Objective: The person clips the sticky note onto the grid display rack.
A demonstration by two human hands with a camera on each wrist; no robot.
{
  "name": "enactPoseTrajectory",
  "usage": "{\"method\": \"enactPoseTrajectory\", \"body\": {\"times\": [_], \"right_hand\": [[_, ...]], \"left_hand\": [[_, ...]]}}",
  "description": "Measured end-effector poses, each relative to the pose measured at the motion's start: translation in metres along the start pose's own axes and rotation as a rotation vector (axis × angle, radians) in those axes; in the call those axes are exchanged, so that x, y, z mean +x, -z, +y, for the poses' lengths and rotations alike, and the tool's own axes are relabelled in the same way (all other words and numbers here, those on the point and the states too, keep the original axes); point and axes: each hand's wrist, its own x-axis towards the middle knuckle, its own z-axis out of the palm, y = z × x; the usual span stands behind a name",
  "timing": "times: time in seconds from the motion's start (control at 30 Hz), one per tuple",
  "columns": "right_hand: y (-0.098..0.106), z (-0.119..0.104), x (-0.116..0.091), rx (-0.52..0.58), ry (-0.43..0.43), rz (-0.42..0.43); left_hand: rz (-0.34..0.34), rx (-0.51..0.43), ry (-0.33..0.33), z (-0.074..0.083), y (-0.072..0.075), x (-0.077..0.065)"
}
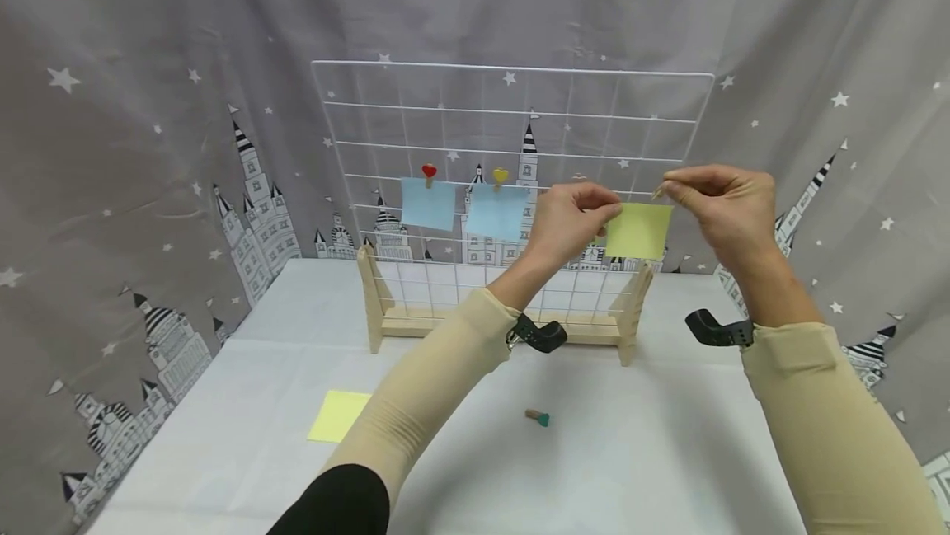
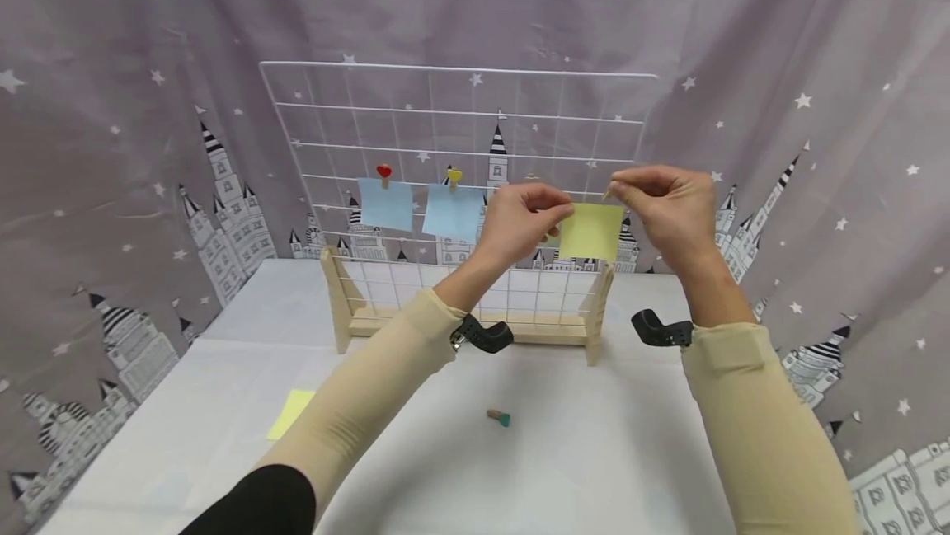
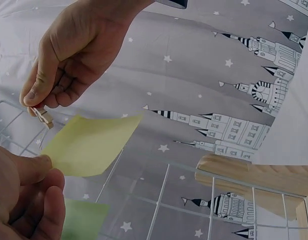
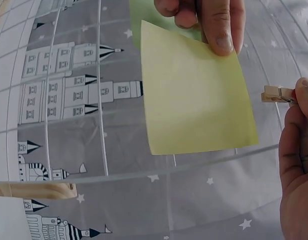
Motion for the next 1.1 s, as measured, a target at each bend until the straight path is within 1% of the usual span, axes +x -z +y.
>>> {"method": "enactPoseTrajectory", "body": {"times": [0.1, 0.2, 0.33, 0.43, 0.57, 0.63, 0.87, 1.1], "right_hand": [[0.002, 0.002, 0.003, 0.013, -0.006, -0.006], [0.001, 0.005, 0.005, 0.014, -0.011, -0.020], [0.000, 0.009, 0.008, -0.068, -0.010, -0.036], [-0.001, 0.012, 0.010, -0.092, 0.001, -0.041], [-0.001, 0.016, 0.016, -0.033, 0.038, -0.042], [-0.001, 0.018, 0.017, -0.044, 0.048, -0.042], [-0.003, 0.024, 0.018, -0.180, 0.037, -0.031], [-0.002, 0.027, 0.018, -0.267, 0.000, 0.002]], "left_hand": [[0.021, -0.005, 0.000, 0.001, -0.005, 0.003], [0.045, -0.002, -0.004, 0.000, -0.006, 0.005], [0.062, -0.005, -0.005, -0.002, -0.008, 0.006], [0.072, -0.009, -0.009, -0.002, -0.010, 0.007], [0.081, -0.003, -0.025, -0.001, -0.013, 0.009], [0.082, 0.003, -0.035, -0.001, -0.014, 0.010], [0.085, 0.026, -0.065, -0.003, -0.016, 0.011], [0.108, 0.034, -0.053, -0.004, -0.018, 0.012]]}}
